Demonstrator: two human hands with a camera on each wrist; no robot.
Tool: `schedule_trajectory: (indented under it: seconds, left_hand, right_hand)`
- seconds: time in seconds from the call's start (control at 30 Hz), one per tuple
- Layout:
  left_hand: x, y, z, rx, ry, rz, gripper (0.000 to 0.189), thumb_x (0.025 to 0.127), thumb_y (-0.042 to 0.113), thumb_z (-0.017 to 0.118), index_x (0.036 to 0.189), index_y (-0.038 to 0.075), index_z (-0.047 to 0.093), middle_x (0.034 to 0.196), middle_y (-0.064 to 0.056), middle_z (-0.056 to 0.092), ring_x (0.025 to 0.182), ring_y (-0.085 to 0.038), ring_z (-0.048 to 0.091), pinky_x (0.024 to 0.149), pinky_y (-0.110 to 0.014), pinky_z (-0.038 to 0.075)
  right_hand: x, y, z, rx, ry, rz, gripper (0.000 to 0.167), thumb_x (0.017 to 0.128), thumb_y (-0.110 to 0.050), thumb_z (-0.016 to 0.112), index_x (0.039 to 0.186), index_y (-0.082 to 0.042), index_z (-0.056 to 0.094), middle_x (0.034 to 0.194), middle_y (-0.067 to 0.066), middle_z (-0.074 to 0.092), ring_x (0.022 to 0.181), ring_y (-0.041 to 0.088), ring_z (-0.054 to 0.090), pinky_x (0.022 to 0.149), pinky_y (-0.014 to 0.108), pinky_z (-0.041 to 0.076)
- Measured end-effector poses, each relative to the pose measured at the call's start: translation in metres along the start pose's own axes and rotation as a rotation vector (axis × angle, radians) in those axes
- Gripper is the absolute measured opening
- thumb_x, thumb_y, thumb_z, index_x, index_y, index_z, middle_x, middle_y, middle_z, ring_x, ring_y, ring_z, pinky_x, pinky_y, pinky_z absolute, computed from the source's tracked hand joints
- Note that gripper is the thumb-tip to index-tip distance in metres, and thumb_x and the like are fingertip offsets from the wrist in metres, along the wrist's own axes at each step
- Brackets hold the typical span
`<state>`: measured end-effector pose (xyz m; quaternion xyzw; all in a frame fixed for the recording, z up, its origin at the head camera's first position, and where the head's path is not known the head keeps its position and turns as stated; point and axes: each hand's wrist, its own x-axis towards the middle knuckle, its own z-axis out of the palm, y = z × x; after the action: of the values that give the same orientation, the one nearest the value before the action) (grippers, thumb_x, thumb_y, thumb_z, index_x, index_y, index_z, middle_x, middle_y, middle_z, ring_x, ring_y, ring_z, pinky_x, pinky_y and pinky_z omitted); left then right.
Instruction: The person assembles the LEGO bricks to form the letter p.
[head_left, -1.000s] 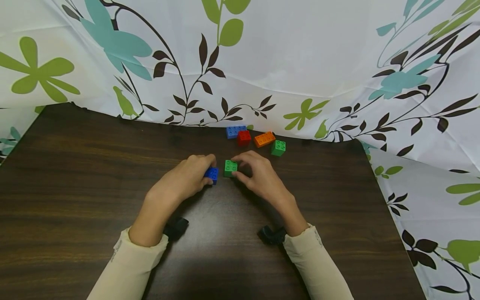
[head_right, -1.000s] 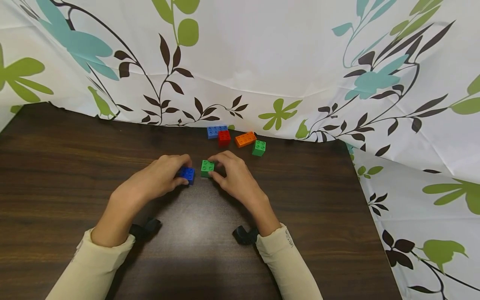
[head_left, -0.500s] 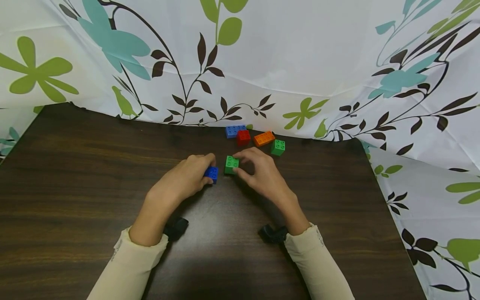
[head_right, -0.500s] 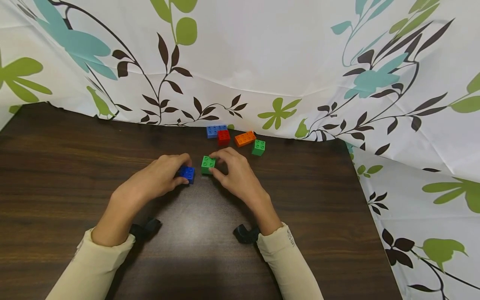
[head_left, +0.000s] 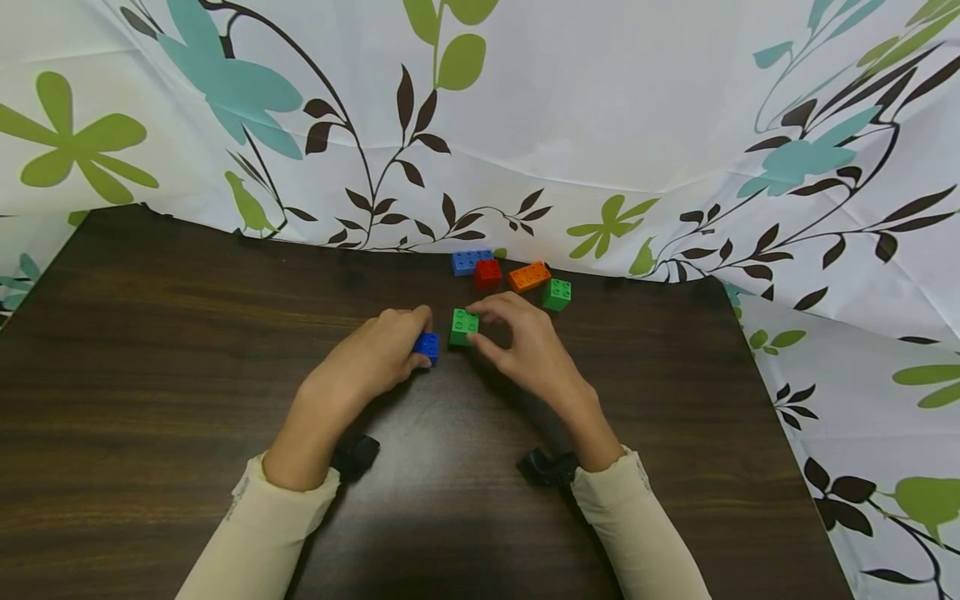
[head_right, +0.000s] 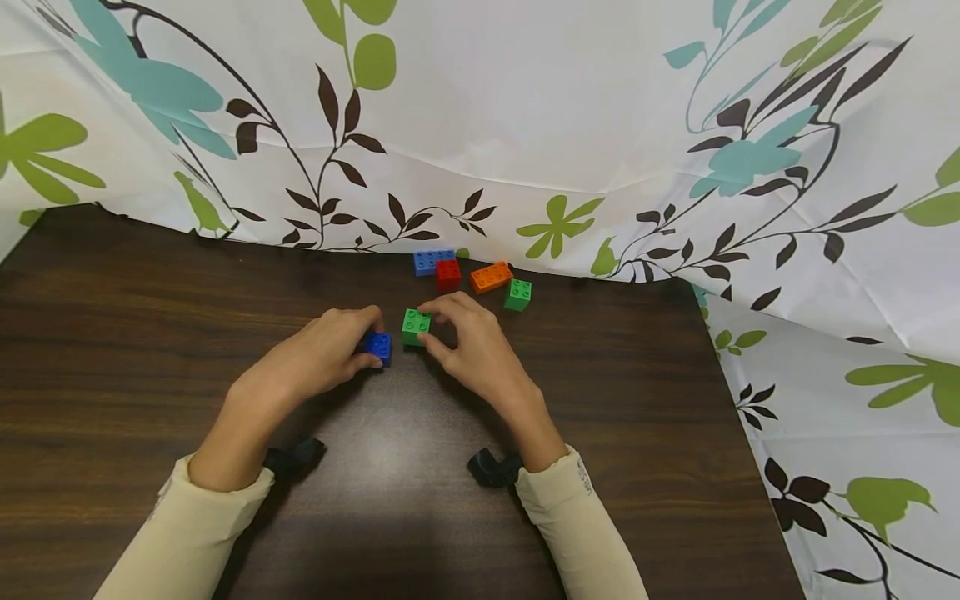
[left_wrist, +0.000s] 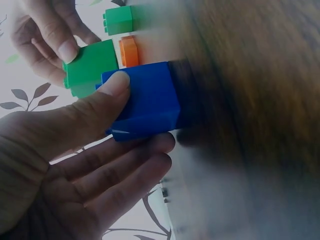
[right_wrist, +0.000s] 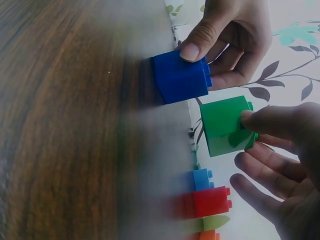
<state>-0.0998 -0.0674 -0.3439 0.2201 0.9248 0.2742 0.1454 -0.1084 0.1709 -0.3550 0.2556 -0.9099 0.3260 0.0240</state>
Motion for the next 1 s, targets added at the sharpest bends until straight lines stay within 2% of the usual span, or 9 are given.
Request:
schedule_trajectory:
  seconds: [0.3, 0.5, 0.77, 1.0]
  left_hand:
    - [0.0, 0.002, 0.004, 0.019, 0.019, -0.003, 0.03, 0.098, 0.011, 0.079, 0.118, 0.0, 0.06, 0.107, -0.017, 0.073, 0.091, -0.027, 0.074, 0.081, -0.046, 0.064]
    - [0.001, 0.003, 0.005, 0.01, 0.026, -0.003, 0.03, 0.097, 0.011, 0.08, 0.117, 0.0, 0.06, 0.106, -0.016, 0.073, 0.087, -0.024, 0.073, 0.078, -0.045, 0.064]
    - [0.002, 0.003, 0.006, -0.005, 0.026, 0.011, 0.034, 0.097, 0.011, 0.081, 0.122, -0.002, 0.062, 0.109, -0.016, 0.074, 0.091, -0.025, 0.074, 0.083, -0.046, 0.065]
    - [0.002, 0.002, 0.005, -0.005, 0.04, 0.02, 0.034, 0.095, 0.011, 0.083, 0.119, -0.001, 0.062, 0.104, -0.014, 0.072, 0.089, -0.024, 0.073, 0.08, -0.045, 0.064]
  right_hand:
    - [-0.001, -0.004, -0.002, 0.023, 0.012, -0.018, 0.034, 0.095, -0.014, 0.083, 0.128, -0.008, 0.074, 0.123, 0.01, 0.074, 0.107, 0.027, 0.072, 0.096, 0.044, 0.061]
    - [-0.001, -0.006, -0.001, 0.051, 0.005, -0.03, 0.034, 0.095, -0.015, 0.083, 0.128, -0.01, 0.074, 0.123, 0.007, 0.074, 0.108, 0.021, 0.071, 0.098, 0.042, 0.061]
    - [-0.001, -0.01, 0.0, 0.072, 0.017, -0.029, 0.034, 0.095, -0.015, 0.083, 0.127, -0.01, 0.075, 0.122, 0.005, 0.074, 0.107, 0.02, 0.072, 0.099, 0.041, 0.061]
    - [-0.001, -0.014, 0.001, 0.122, 0.04, -0.029, 0.033, 0.095, -0.012, 0.083, 0.126, -0.009, 0.075, 0.122, 0.007, 0.073, 0.107, 0.026, 0.074, 0.099, 0.043, 0.061]
